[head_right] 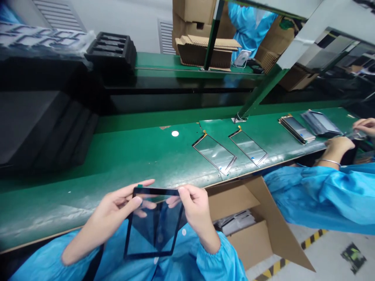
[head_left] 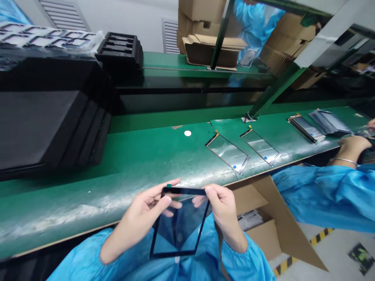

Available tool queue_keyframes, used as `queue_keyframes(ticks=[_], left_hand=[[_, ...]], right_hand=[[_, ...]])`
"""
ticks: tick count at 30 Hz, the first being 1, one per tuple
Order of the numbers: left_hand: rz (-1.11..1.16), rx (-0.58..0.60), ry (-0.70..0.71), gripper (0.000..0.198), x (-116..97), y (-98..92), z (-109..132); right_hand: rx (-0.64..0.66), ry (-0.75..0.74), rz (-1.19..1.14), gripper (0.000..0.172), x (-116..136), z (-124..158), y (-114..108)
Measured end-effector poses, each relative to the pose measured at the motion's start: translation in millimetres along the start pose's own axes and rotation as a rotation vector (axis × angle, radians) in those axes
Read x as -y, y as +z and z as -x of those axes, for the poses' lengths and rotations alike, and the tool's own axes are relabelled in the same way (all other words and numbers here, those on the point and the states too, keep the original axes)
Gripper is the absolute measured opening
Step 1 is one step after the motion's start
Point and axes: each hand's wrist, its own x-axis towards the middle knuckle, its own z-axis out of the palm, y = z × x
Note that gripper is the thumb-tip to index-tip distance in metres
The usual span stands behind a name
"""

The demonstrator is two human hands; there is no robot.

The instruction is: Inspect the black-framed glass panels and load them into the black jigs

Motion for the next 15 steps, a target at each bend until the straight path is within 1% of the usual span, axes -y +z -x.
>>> queue_keyframes(ticks=[2,4,5,6,7,9,10,11,12,14,15], left_hand=[[-0.174,0.051,0.059,0.065,-4.7,-2.0,0.3],[-0.347,0.143,0.12,0.072,-8.4,-1.0,-0.5],[-0.394,0.184,0.134,0.07,-9.3,0.2,-1.1],[-0.399,0.202,0.129,0.065,-9.5,1.3,-1.7],[-0.364,0.186,0.11,0.057,-8.9,1.9,-2.1],[-0.203,0.073,0.044,0.046,-5.5,0.7,-2.2],[-0.11,0.003,0.018,0.043,-3.0,-1.1,-2.0],[-0.029,-0.065,0.006,0.042,-0.2,-3.4,-1.8],[0.033,-0.127,0.009,0.043,2.8,-5.9,-1.6],[0.102,-0.214,0.033,0.047,8.4,-10.0,-1.3],[0.116,-0.245,0.044,0.049,10.6,-11.2,-1.0]], right_hand=[[0.103,-0.02,0.083,0.036,-0.8,0.5,6.4],[0.171,-0.05,0.13,0.02,-1.5,0.0,12.8],[0.159,-0.064,0.122,0.015,-1.8,-0.9,13.8],[0.105,-0.084,0.101,0.014,-2.3,-2.2,12.3],[0.018,-0.118,0.083,0.016,-3.0,-3.7,7.7],[-0.172,-0.18,0.085,0.025,-6.6,-6.9,-9.4],[-0.234,-0.192,0.094,0.029,-9.7,-8.1,-20.1],[-0.241,-0.158,0.079,0.033,-13.7,-8.8,-30.6],[-0.204,-0.093,0.034,0.039,-18.2,-8.7,-39.6],[-0.08,0.047,-0.08,0.047,-26.6,-6.0,-49.9],[-0.043,0.087,-0.126,0.046,-29.3,-3.5,-50.9]])
